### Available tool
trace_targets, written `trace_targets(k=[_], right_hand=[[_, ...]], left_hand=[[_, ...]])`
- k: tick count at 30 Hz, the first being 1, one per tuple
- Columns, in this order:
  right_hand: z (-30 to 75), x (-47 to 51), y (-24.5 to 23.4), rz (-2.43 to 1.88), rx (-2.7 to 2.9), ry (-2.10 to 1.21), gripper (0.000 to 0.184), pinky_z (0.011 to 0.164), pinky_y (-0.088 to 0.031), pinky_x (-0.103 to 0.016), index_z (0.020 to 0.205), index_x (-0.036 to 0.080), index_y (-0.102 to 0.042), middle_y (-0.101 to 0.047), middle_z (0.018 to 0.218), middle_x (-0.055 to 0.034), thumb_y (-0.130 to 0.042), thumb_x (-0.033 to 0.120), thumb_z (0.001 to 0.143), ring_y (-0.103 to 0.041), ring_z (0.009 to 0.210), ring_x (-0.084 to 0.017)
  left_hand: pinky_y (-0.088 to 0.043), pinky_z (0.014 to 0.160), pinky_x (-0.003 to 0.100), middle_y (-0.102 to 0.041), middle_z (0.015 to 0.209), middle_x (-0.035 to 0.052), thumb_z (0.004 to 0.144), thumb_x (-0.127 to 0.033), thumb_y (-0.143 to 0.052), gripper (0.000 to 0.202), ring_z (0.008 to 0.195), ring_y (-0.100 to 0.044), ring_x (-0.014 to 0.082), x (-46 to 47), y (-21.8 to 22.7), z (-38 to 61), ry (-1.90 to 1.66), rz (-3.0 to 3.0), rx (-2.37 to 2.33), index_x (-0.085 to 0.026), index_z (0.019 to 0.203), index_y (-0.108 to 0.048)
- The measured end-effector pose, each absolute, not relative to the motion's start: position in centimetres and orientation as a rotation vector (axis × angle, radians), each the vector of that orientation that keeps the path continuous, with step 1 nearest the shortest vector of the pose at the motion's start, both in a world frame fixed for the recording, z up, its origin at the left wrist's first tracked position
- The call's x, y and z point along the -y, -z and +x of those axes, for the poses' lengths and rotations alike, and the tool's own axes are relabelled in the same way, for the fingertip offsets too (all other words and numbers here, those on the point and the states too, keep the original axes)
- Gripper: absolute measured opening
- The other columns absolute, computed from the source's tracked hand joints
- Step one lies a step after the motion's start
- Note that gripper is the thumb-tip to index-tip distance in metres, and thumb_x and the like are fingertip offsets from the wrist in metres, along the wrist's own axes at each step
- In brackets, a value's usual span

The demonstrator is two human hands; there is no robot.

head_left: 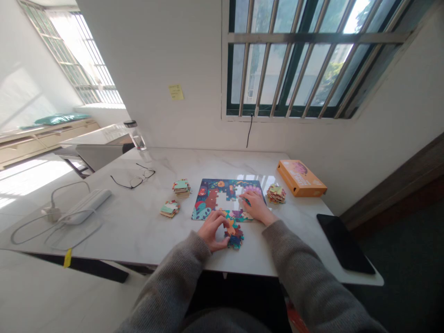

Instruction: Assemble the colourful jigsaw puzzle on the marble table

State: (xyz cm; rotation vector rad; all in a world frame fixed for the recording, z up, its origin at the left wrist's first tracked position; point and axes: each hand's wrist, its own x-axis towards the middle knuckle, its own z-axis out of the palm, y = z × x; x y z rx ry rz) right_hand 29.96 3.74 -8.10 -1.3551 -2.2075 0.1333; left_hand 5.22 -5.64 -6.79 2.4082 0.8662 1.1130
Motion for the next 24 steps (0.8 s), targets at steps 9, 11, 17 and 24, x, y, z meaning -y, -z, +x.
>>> trace_targets(k=[9,11,17,24], right_hand=[[28.0,-2.3,5.7,-1.167,2.02,-0.244,0.027,0.097,-0.043,-0.04,0.112,0.02,-0.069,-0.068,0.109,-0.0099,-0.049,0.019,0.094,-0.06,0.105,-0.024],[26.9,-1.3,4.8,-1.06,1.938,-0.45,0.026,0.092,-0.046,-0.037,0.112,0.02,-0.068,-0.07,0.097,-0.0063,-0.049,0.024,0.095,-0.063,0.094,-0.02],[24.1,1.4,4.0,-0.868,1.846,-0.986,0.035,0.069,-0.049,-0.028,0.122,0.02,-0.063,-0.063,0.078,0.0013,-0.06,0.033,0.09,-0.057,0.071,-0.014],[24.0,0.8,5.2,-0.844,1.745,-1.055,0.035,0.063,-0.044,-0.027,0.123,0.02,-0.062,-0.05,0.075,0.0037,-0.059,0.032,0.09,-0.049,0.068,-0.012]], left_hand=[[-0.053,0.075,0.033,-0.048,0.103,0.0058,0.067,-0.007,-0.064,0.034,0.094,-0.054,0.0211,5.0,6.6,5.2,-1.446,2.359,-1.018,-0.022,0.093,-0.05],[-0.053,0.07,0.03,-0.048,0.104,0.006,0.068,-0.007,-0.064,0.032,0.089,-0.054,0.0192,4.9,6.6,5.1,-1.461,2.353,-1.047,-0.022,0.092,-0.05],[-0.052,0.064,0.028,-0.046,0.103,0.0046,0.074,-0.013,-0.066,0.023,0.072,-0.049,0.0122,4.5,7.0,4.9,-1.536,2.288,-1.172,-0.02,0.09,-0.051],[-0.054,0.068,0.03,-0.048,0.101,0.0041,0.08,-0.02,-0.068,0.024,0.076,-0.052,0.0139,4.2,7.1,4.7,-1.529,2.328,-1.134,-0.021,0.099,-0.053]])
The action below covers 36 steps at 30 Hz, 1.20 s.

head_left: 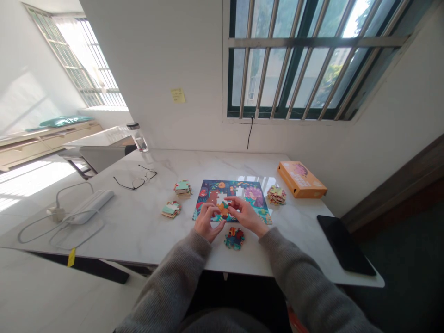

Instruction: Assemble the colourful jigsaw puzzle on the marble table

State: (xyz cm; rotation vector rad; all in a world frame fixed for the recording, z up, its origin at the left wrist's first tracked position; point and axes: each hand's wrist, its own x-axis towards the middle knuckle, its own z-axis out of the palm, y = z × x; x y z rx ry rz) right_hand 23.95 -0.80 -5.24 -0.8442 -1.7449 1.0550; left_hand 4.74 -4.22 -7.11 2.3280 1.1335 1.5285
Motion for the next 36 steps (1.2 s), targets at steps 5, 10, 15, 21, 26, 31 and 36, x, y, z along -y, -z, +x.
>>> trace_targets(k=[5,10,15,21,26,31,36], right_hand=[[25.1,0.4,5.0,-0.834,1.792,-1.126,0.039,0.059,-0.04,-0.025,0.127,0.019,-0.059,-0.045,0.075,0.0041,-0.056,0.035,0.092,-0.043,0.064,-0.011],[25.6,0.8,4.6,-0.795,1.847,-1.189,0.042,0.062,-0.041,-0.026,0.132,0.02,-0.055,-0.046,0.075,0.0039,-0.055,0.034,0.093,-0.044,0.066,-0.011],[25.5,1.0,4.5,-0.832,1.869,-1.233,0.044,0.057,-0.036,-0.024,0.134,0.02,-0.054,-0.047,0.074,0.0036,-0.055,0.037,0.094,-0.041,0.065,-0.011],[25.5,1.0,4.4,-0.822,1.851,-1.269,0.045,0.056,-0.033,-0.024,0.132,0.018,-0.056,-0.041,0.069,0.0062,-0.06,0.036,0.09,-0.038,0.06,-0.009],[25.0,1.0,4.5,-0.806,1.713,-1.294,0.036,0.06,-0.041,-0.026,0.118,0.019,-0.057,-0.05,0.07,0.0053,-0.063,0.036,0.088,-0.049,0.063,-0.011],[24.9,1.0,4.8,-0.816,1.682,-1.318,0.035,0.066,-0.047,-0.028,0.117,0.02,-0.055,-0.058,0.075,0.003,-0.064,0.036,0.088,-0.057,0.069,-0.013],[25.3,0.5,5.0,-0.879,1.888,-0.9,0.038,0.076,-0.052,-0.031,0.118,0.02,-0.061,-0.062,0.108,-0.0071,-0.071,0.035,0.085,-0.061,0.092,-0.018]], left_hand=[[-0.051,0.092,0.045,-0.052,0.113,0.009,0.077,-0.012,-0.062,0.038,0.107,-0.054,0.0257,4.4,6.7,4.7,-1.541,2.415,-1.136,-0.022,0.113,-0.054],[-0.046,0.101,0.051,-0.053,0.135,0.0104,0.076,-0.01,-0.061,0.051,0.12,-0.05,0.0294,4.6,6.4,4.7,-1.359,2.537,-1.052,-0.024,0.124,-0.052],[-0.048,0.097,0.047,-0.059,0.124,0.0085,0.083,-0.012,-0.058,0.035,0.113,-0.053,0.0263,4.4,6.7,4.6,-1.37,2.547,-1.052,-0.025,0.116,-0.058],[-0.05,0.092,0.043,-0.062,0.107,0.0082,0.09,-0.014,-0.054,0.019,0.104,-0.058,0.0239,3.9,6.7,4.4,-1.52,2.425,-1.182,-0.022,0.105,-0.062],[-0.048,0.098,0.048,-0.06,0.116,0.01,0.082,-0.023,-0.068,0.033,0.113,-0.056,0.0282,4.1,6.5,4.6,-1.459,2.433,-1.163,-0.022,0.113,-0.059],[-0.048,0.095,0.046,-0.063,0.112,0.008,0.08,-0.024,-0.07,0.031,0.108,-0.058,0.0268,3.0,6.0,4.1,-1.349,2.501,-1.143,-0.024,0.109,-0.06],[-0.049,0.095,0.044,-0.065,0.106,0.0081,0.078,-0.022,-0.07,0.023,0.104,-0.06,0.0252,1.0,4.6,3.0,-1.268,2.49,-0.991,-0.022,0.099,-0.06]])
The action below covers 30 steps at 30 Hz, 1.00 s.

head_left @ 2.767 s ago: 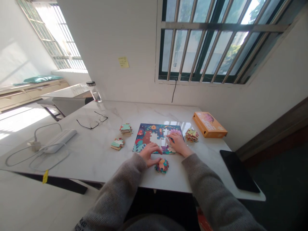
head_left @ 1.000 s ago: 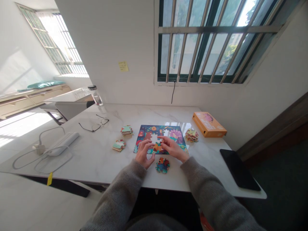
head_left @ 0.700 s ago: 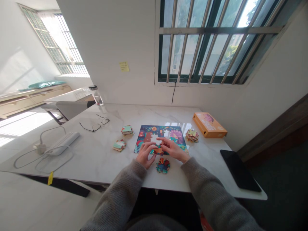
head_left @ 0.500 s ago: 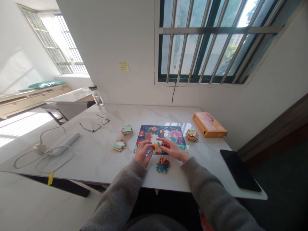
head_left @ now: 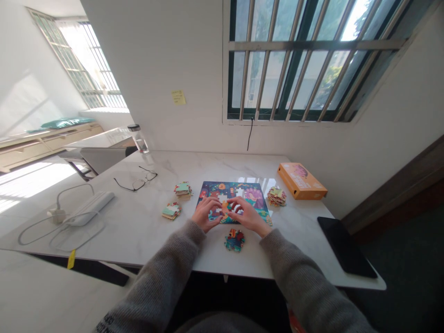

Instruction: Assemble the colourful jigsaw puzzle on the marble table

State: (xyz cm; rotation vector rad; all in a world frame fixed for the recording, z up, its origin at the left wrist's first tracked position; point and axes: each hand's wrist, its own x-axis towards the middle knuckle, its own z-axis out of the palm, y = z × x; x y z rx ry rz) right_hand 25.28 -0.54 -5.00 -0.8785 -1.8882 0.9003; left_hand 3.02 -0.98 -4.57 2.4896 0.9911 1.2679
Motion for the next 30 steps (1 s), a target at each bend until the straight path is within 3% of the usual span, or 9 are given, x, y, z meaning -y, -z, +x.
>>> trace_targets(k=[3,6,11,18,30], right_hand=[[25.6,0.2,5.1,-0.839,2.002,-0.679,0.038,0.091,-0.05,-0.037,0.12,0.023,-0.063,-0.061,0.117,-0.0086,-0.073,0.034,0.085,-0.058,0.106,-0.021],[25.9,-0.1,5.5,-0.847,2.053,-0.586,0.034,0.096,-0.048,-0.04,0.119,0.023,-0.065,-0.064,0.112,-0.0078,-0.072,0.033,0.087,-0.059,0.107,-0.022],[26.0,-0.7,6.3,-0.93,2.102,-0.424,0.031,0.095,-0.047,-0.04,0.118,0.025,-0.067,-0.065,0.111,-0.008,-0.071,0.029,0.088,-0.06,0.105,-0.024],[25.2,-1.2,6.5,-1.013,2.211,-0.262,0.023,0.091,-0.045,-0.039,0.109,0.024,-0.071,-0.066,0.104,-0.0068,-0.074,0.026,0.086,-0.06,0.099,-0.023],[23.7,-1.7,6.6,-1.077,2.291,-0.16,0.015,0.092,-0.04,-0.038,0.103,0.024,-0.071,-0.066,0.103,-0.0063,-0.071,0.027,0.089,-0.058,0.102,-0.022]], left_hand=[[-0.05,0.095,0.043,-0.064,0.104,0.009,0.08,-0.024,-0.068,0.017,0.104,-0.061,0.024,-0.1,4.1,2.7,-1.196,2.451,-0.871,-0.021,0.095,-0.059],[-0.052,0.095,0.042,-0.064,0.104,0.0097,0.082,-0.027,-0.068,0.016,0.103,-0.062,0.0234,-0.9,4.5,2.4,-1.147,2.417,-0.811,-0.02,0.095,-0.06],[-0.047,0.104,0.047,-0.063,0.122,0.0129,0.086,-0.024,-0.06,0.033,0.117,-0.058,0.0268,-2.2,6.3,0.9,-1.119,2.45,-0.982,-0.02,0.118,-0.06],[-0.051,0.097,0.044,-0.071,0.106,0.0082,0.084,-0.016,-0.053,0.02,0.103,-0.064,0.0237,-3.3,8.2,-0.2,-0.995,2.537,-1.115,-0.021,0.096,-0.069],[-0.052,0.095,0.044,-0.07,0.105,0.0078,0.082,-0.017,-0.058,0.015,0.102,-0.064,0.0238,-3.2,8.5,0.2,-0.998,2.521,-1.181,-0.021,0.09,-0.071]])
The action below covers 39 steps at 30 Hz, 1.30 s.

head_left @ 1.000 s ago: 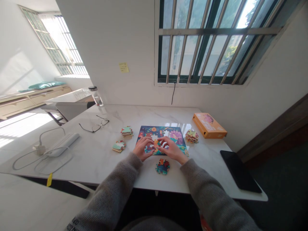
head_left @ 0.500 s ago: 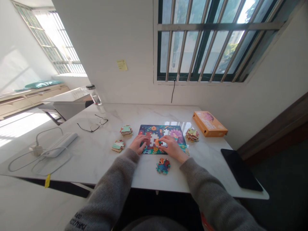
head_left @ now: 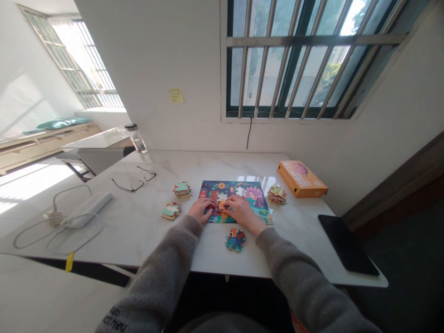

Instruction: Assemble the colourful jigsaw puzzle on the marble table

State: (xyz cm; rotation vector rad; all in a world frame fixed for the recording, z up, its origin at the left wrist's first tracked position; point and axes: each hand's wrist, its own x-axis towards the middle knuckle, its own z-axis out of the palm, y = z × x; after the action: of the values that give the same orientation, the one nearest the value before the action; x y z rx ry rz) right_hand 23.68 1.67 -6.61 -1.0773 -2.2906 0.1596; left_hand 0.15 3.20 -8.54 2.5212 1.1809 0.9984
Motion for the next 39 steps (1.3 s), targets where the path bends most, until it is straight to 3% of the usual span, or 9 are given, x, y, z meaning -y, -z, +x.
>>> trace_targets(k=[17,24,32,39], right_hand=[[23.4,-1.5,6.7,-1.069,2.316,-0.177,0.014,0.093,-0.038,-0.038,0.104,0.026,-0.072,-0.069,0.105,-0.0056,-0.063,0.031,0.095,-0.056,0.103,-0.023],[23.6,-1.3,6.8,-1.07,2.335,-0.162,0.016,0.095,-0.038,-0.04,0.108,0.027,-0.07,-0.069,0.111,-0.0051,-0.063,0.025,0.094,-0.055,0.106,-0.023],[23.8,-1.1,6.8,-1.121,2.36,-0.107,0.021,0.096,-0.04,-0.041,0.113,0.026,-0.069,-0.063,0.125,-0.0064,-0.06,0.022,0.095,-0.053,0.112,-0.024],[24.2,-0.8,7.0,-1.081,2.378,-0.101,0.024,0.098,-0.04,-0.042,0.114,0.025,-0.07,-0.067,0.118,-0.0063,-0.055,0.019,0.096,-0.054,0.109,-0.024]], left_hand=[[-0.049,0.098,0.046,-0.069,0.112,0.0072,0.084,-0.022,-0.058,0.022,0.106,-0.061,0.0257,-3.0,8.7,0.2,-0.942,2.528,-1.239,-0.024,0.098,-0.074],[-0.044,0.1,0.05,-0.068,0.128,0.0025,0.087,-0.025,-0.056,0.033,0.117,-0.056,0.0277,-2.4,8.3,0.4,-0.773,2.565,-1.213,-0.03,0.117,-0.07],[-0.038,0.105,0.048,-0.063,0.136,-0.0001,0.089,-0.029,-0.057,0.034,0.124,-0.05,0.0266,-1.6,7.3,0.8,-0.59,2.557,-1.315,-0.032,0.12,-0.069],[-0.036,0.106,0.048,-0.062,0.137,-0.0011,0.089,-0.03,-0.058,0.033,0.125,-0.049,0.0265,-1.5,7.2,0.8,-0.581,2.554,-1.327,-0.034,0.119,-0.069]])
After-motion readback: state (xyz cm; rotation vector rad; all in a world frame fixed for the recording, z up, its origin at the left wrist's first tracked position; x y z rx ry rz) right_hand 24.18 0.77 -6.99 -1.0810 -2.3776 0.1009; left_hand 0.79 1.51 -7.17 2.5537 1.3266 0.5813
